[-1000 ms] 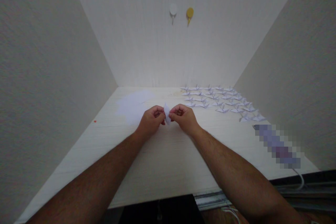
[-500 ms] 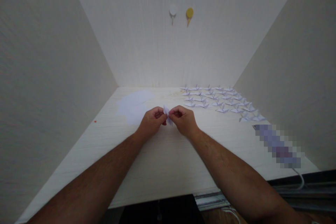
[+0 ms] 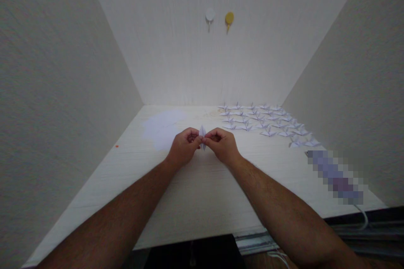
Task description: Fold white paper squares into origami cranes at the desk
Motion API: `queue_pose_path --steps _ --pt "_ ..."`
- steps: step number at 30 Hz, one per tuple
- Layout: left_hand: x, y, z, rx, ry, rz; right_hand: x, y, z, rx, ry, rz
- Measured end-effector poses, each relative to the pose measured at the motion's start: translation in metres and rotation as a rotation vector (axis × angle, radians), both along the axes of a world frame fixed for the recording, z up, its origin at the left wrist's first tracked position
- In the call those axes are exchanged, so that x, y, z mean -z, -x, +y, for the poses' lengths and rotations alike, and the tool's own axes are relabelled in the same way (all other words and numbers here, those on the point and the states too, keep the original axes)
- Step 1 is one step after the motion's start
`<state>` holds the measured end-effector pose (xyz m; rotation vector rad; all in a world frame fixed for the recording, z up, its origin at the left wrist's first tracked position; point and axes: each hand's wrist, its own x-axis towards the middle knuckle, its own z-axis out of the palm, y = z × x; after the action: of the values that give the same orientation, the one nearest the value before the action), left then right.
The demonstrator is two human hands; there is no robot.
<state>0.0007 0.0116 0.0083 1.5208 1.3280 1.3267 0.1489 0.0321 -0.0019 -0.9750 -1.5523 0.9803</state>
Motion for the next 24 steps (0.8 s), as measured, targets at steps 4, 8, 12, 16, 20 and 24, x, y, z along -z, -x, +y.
queue_pose_path --steps 4,8,12,16,20,24 --pt "0.004 0.001 0.002 0.006 -0.014 -0.020 0.002 0.001 0.005 -0.013 0.022 0.085" --pt "0.006 0.002 0.002 -0.003 -0.010 -0.001 0.005 0.001 0.010 -0.033 0.058 0.132" --pt "0.003 0.001 0.001 -0.017 0.001 -0.005 0.006 0.000 0.012 -0.056 0.083 0.148" --pt "-0.002 0.001 -0.001 0.014 0.065 -0.016 0.005 0.000 0.012 -0.065 0.112 0.174" --pt "0.001 0.002 0.001 0.034 0.076 -0.101 0.004 0.001 0.011 -0.042 0.147 0.188" --pt "0.006 0.002 0.003 -0.018 0.029 -0.113 0.004 0.001 0.010 -0.024 0.143 0.171"
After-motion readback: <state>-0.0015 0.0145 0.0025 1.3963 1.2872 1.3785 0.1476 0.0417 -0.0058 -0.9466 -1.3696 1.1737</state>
